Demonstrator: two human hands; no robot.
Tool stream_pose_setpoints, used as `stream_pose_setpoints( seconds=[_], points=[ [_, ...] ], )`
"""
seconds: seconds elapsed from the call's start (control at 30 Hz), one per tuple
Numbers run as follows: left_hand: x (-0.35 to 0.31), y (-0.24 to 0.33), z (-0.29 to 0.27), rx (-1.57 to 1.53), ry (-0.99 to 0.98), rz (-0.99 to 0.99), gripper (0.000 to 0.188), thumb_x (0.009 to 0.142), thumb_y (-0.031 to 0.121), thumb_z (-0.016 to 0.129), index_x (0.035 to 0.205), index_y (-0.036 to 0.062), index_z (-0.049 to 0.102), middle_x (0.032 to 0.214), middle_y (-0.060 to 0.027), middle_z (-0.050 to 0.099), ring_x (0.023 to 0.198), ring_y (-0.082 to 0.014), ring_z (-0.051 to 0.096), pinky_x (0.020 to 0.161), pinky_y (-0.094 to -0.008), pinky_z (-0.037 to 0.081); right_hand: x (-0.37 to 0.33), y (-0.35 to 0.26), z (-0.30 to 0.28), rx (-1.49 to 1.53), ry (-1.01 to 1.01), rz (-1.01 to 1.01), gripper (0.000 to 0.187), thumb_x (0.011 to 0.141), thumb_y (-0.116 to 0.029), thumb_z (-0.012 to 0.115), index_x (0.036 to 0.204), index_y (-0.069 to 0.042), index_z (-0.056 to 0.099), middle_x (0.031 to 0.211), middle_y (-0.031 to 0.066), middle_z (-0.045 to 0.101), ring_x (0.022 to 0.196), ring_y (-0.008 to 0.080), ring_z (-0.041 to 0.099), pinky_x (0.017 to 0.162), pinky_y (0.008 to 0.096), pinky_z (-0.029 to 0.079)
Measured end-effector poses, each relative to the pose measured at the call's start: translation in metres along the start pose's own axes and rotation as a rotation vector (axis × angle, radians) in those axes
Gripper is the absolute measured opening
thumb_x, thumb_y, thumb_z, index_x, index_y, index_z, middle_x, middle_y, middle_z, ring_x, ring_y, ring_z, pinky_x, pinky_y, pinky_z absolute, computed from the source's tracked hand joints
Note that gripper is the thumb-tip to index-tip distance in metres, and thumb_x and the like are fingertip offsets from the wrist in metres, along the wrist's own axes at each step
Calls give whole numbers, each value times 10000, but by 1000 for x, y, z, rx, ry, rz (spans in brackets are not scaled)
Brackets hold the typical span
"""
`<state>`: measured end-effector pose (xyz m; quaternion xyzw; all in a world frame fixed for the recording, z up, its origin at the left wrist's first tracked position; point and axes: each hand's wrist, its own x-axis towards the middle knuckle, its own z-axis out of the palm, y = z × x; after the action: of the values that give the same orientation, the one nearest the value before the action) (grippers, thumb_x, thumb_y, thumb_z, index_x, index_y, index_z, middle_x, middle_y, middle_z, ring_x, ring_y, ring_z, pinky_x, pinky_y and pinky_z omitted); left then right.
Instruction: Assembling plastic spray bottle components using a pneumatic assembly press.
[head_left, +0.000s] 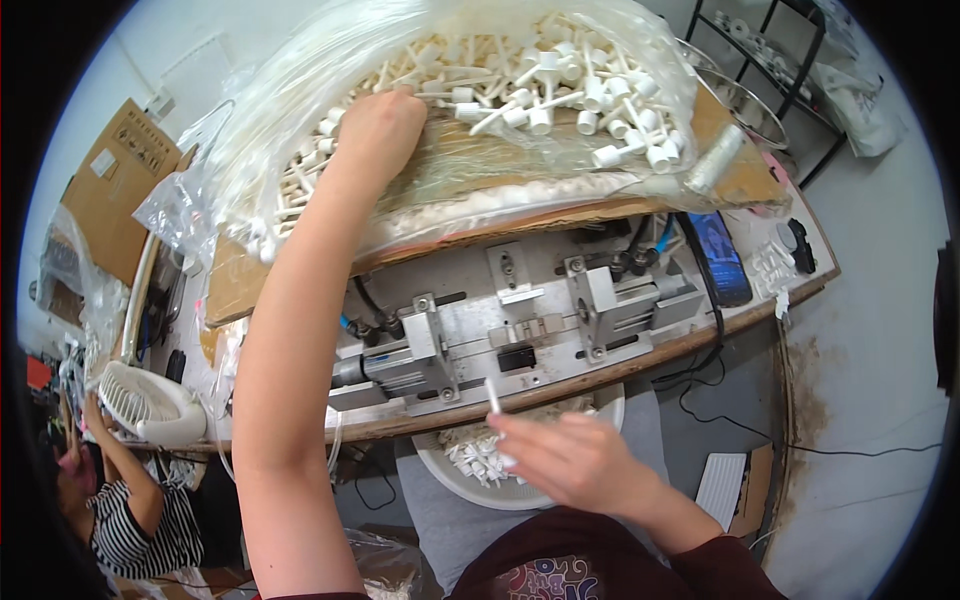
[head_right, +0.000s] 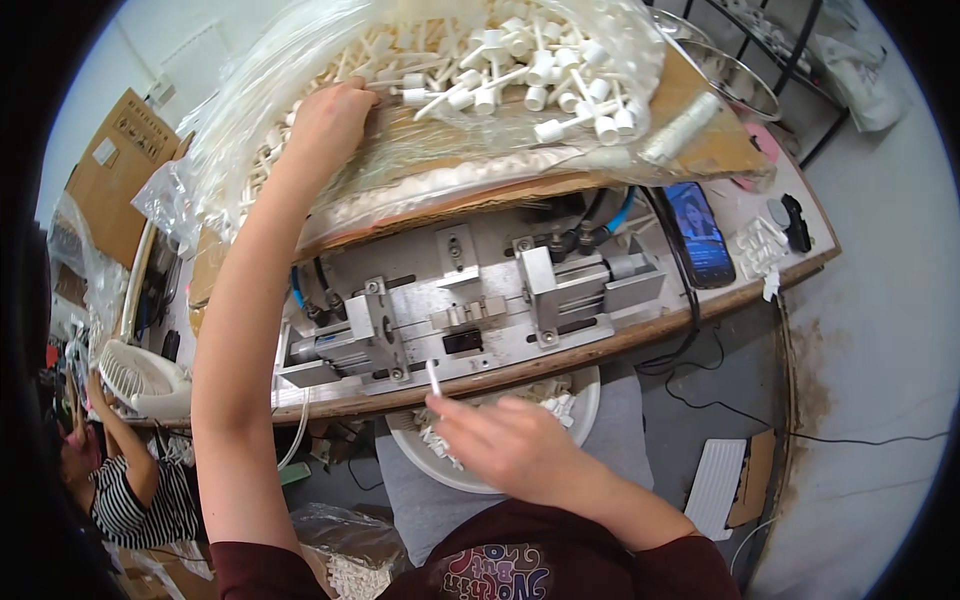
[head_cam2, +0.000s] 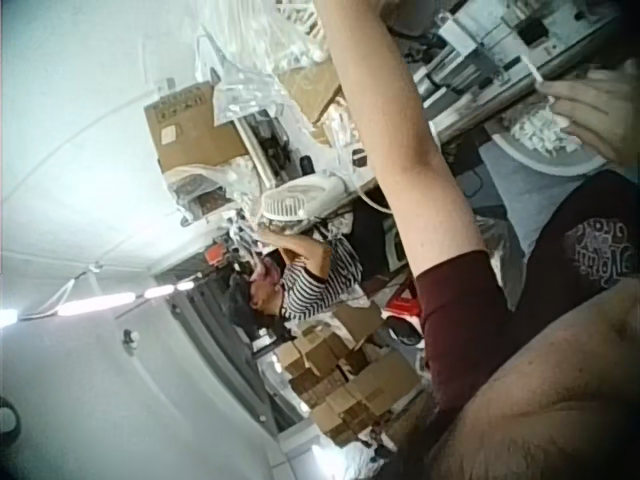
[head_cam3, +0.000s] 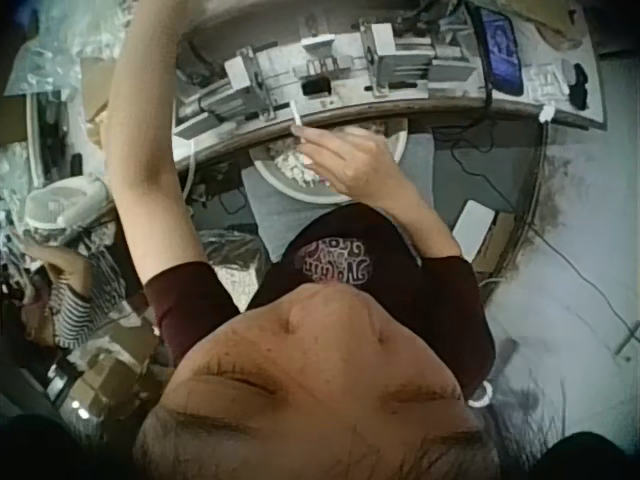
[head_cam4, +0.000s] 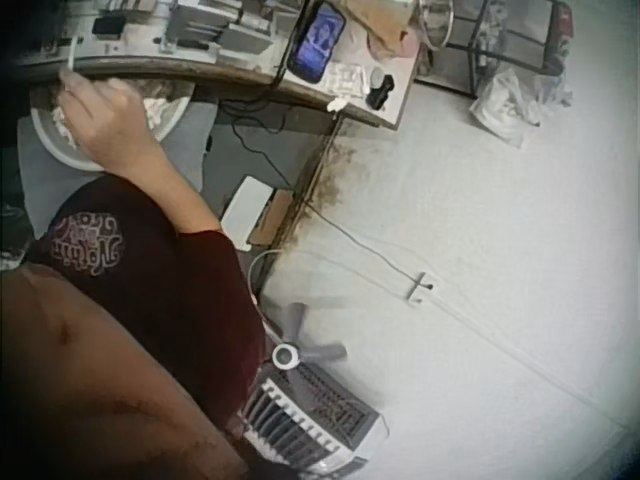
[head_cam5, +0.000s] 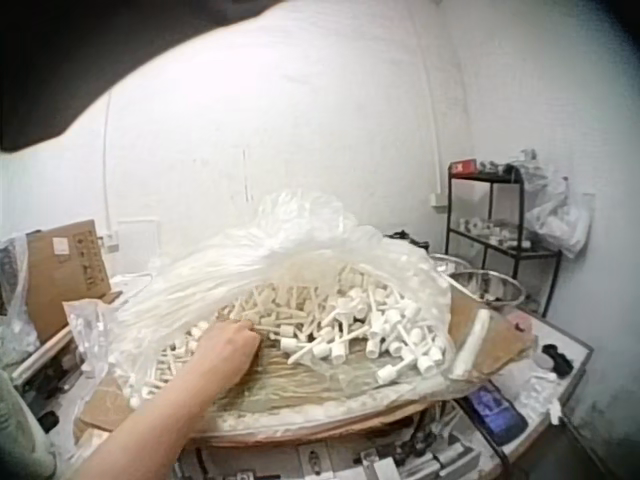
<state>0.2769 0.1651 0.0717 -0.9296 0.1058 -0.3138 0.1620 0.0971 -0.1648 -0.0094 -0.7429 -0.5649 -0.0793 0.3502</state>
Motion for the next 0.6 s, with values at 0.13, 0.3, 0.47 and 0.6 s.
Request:
stream_pose_setpoints(
  seconds=[0.13, 0.3, 0.47, 0.6],
  points=[
    [10, -1, -5, 0, -71, -2, 82, 805, 41, 617, 835, 40, 694, 917, -126, 671, 848, -354, 675, 764, -461, 541, -22, -4, -3, 80, -101, 52, 216, 824, -185, 741, 989, -51, 705, 1254, 99, 673, 684, 172, 645, 615, 309, 506],
    [3, 15, -32, -212, 126, -71, 80, 850, 69, 650, 899, 55, 712, 920, -97, 667, 852, -309, 675, 746, -411, 537, -46, 25, -35, -2, 147, 194, 303, 761, -224, 813, 989, -50, 712, 1121, 84, 728, 795, 205, 699, 647, 327, 527],
    [-1, 41, -69, -417, 177, -146, 70, 878, 92, 674, 920, 61, 720, 920, -84, 670, 835, -310, 662, 736, -384, 529, -86, 94, -80, -152, 834, 630, 62, 865, 7, 701, 913, -32, 706, 878, 18, 653, 674, 68, 548, 570, 210, 431],
    [-9, 64, -91, -543, 253, -181, 86, 904, 91, 673, 962, 62, 731, 948, -80, 730, 829, -268, 706, 715, -350, 547, -132, 164, -129, -154, 1092, 735, 240, 895, -29, 721, 1126, -16, 655, 943, 8, 559, 697, 37, 518, 606, 177, 421]
  ],
)
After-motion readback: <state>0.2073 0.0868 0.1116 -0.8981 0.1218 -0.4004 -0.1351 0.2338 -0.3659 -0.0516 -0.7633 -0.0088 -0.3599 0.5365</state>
